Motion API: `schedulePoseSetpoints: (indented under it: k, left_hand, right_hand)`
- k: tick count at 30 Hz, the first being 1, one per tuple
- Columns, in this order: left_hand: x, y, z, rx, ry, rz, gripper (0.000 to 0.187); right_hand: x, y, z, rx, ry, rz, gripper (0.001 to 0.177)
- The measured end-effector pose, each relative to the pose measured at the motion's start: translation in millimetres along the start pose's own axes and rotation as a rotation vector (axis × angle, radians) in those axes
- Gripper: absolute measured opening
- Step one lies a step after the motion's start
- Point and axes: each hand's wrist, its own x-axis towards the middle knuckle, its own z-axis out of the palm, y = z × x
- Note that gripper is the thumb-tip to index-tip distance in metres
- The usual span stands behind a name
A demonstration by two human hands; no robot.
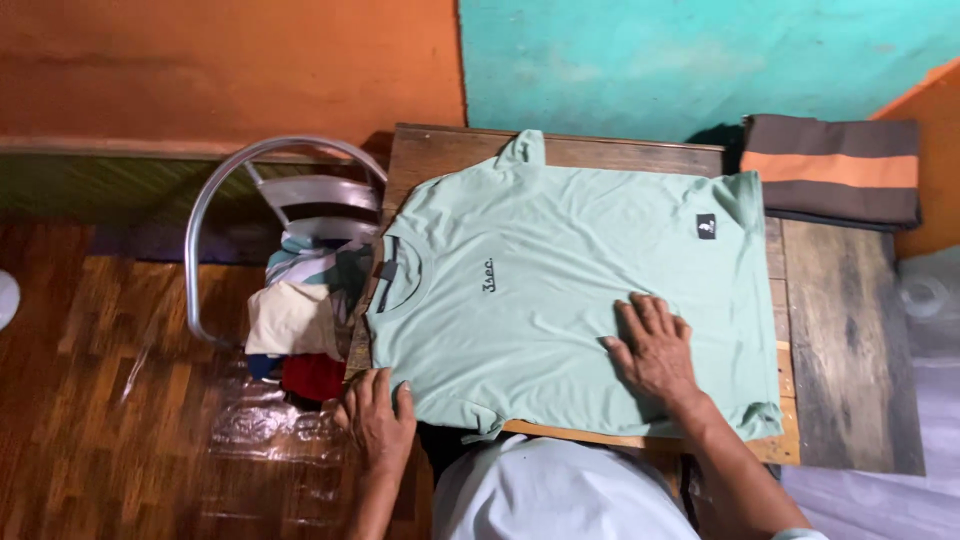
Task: Folding a light green t-shirt on a wooden table
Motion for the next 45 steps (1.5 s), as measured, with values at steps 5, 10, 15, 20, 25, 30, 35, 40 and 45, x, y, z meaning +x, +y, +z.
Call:
schedulePoseSetpoints:
  k: [5,10,15,20,25,30,35,40,45]
  left_hand:
    - [3,-5,2,-0.012,0.052,0.048,0.028]
    - [2,-2,-4,0.010,0.067,0.088,0.025]
    - [2,1,-5,0.047,0.083,0.072,0.026]
    - [-2,0,3,0.039,0.097,0.051,0.028]
    - [-2,-3,3,0.018,0.101,0.051,0.025]
    - [-3,-3,6,-0.014,0.113,0.051,0.027]
    - [-4,-2,6,-0.031,0.044,-0.022,0.027]
    - [11,16,16,0.000,0.002,-0.096,0.037]
    - [38,49,39,-0.029,-0.078,0.134,0.046]
  right_hand:
    - [-34,57,-14,-0.033,-0.140,0.231,0.065]
    - [-67,104,-28,-0.085,-0.083,0.391,0.065]
    - [-87,132,-21,-0.193,0.057,0.401,0.059]
    - [-88,131,-23,-0.219,0.070,0.375,0.060]
    - [-89,140,-22,-0.260,0.030,0.348,0.058]
    - [-87,143,-21,-0.257,0.009,0.357,0.059]
    - [-82,144,-13,-0.323,-0.117,0.447,0.059]
    - [-48,65,-18,-0.224,-0.047,0.524,0.055]
    - [-12,-17,34,-0.112,0.257,0.101,0.055]
